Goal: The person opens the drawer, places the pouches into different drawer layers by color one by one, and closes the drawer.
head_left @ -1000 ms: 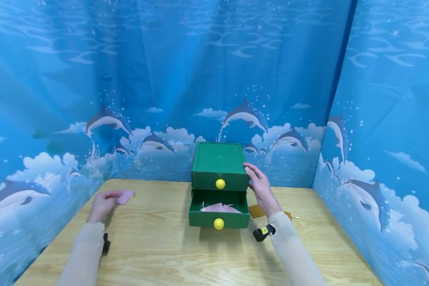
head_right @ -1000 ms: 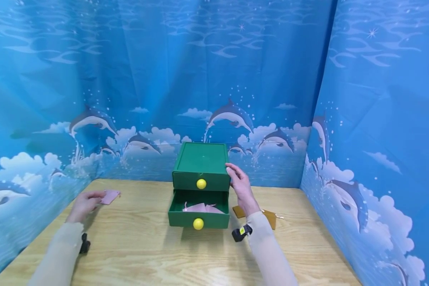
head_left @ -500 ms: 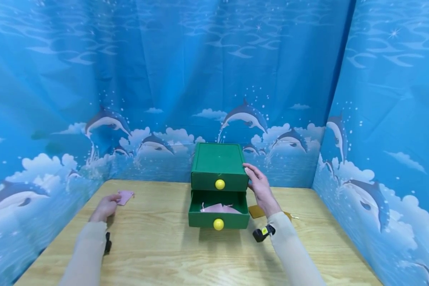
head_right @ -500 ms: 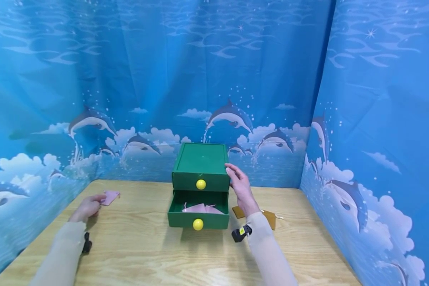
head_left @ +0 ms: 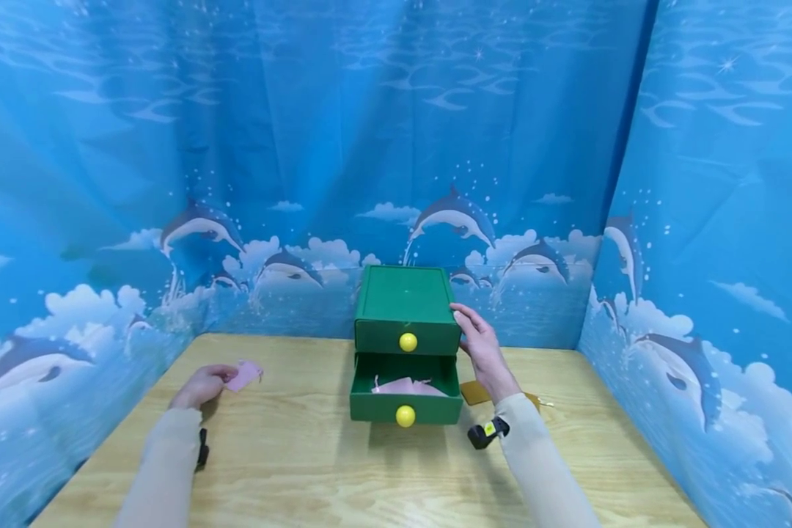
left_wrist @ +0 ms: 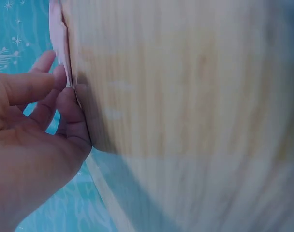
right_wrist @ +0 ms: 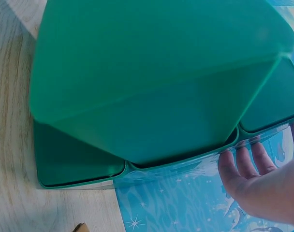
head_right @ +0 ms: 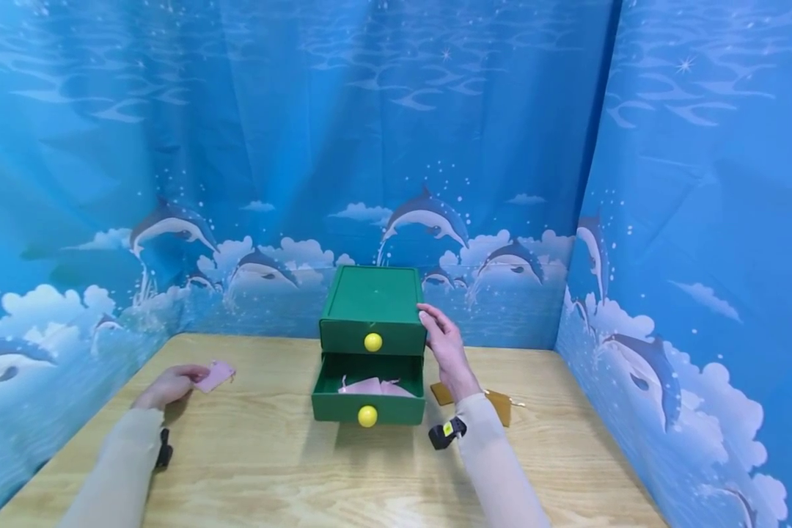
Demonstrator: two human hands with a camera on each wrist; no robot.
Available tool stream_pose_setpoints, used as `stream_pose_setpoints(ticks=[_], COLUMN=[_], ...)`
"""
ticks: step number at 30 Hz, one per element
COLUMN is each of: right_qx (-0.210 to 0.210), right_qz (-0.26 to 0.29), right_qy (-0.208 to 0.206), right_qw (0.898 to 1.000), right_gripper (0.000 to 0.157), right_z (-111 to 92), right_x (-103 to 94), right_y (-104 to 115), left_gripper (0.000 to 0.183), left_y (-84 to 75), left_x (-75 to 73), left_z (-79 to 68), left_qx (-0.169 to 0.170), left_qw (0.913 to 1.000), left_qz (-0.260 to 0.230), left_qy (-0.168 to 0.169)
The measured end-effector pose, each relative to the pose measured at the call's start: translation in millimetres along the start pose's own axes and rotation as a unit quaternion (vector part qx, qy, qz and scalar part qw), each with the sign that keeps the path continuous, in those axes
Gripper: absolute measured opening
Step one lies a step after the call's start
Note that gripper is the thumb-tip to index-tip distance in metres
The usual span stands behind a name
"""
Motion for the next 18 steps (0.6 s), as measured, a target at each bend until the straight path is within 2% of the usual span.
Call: stream_pose_setpoints(ticks=[3,7,11,18], right_qx=[0.001,-0.001,-0.002,-0.003], right_qz=[0.000,0.000,-0.003,-0.003], right_qy=[0.001,0.000,0.001,0.011], right_qw=[1.000,1.000,1.000,1.000], right_gripper=[0.044,0.045,0.045,0.044], right_z=[-7,-15,-17,-15], right_x=[4.1,9.1,10.5,11.0], right_y=[7,15,17,14], left_gripper=[0.039,0.043,0.040,0.023], left_y=[-7.0,-15.7,-18.2,-11.5], left_x=[-1.5,-1.2,0.8,6.9], left_z=[-0.7,-1.8,-0.5,0.1], left_qx=[0.020,0.043,0.048,0.029], left_qw=[0.9995,0.9971,0.9955,0.9967], left_qz=[0.024,0.062,0.080,0.075], left_qy=[-0.001,0.009,0.014,0.011])
Point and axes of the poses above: each hand's wrist, its own z-axis towards the middle knuckle, its own x-axis out of the palm, y = z × x, the point moved 10 cm from there along z, towards the middle knuckle, and after that the axes turned 15 degrees about z, right-handed, at the moved point
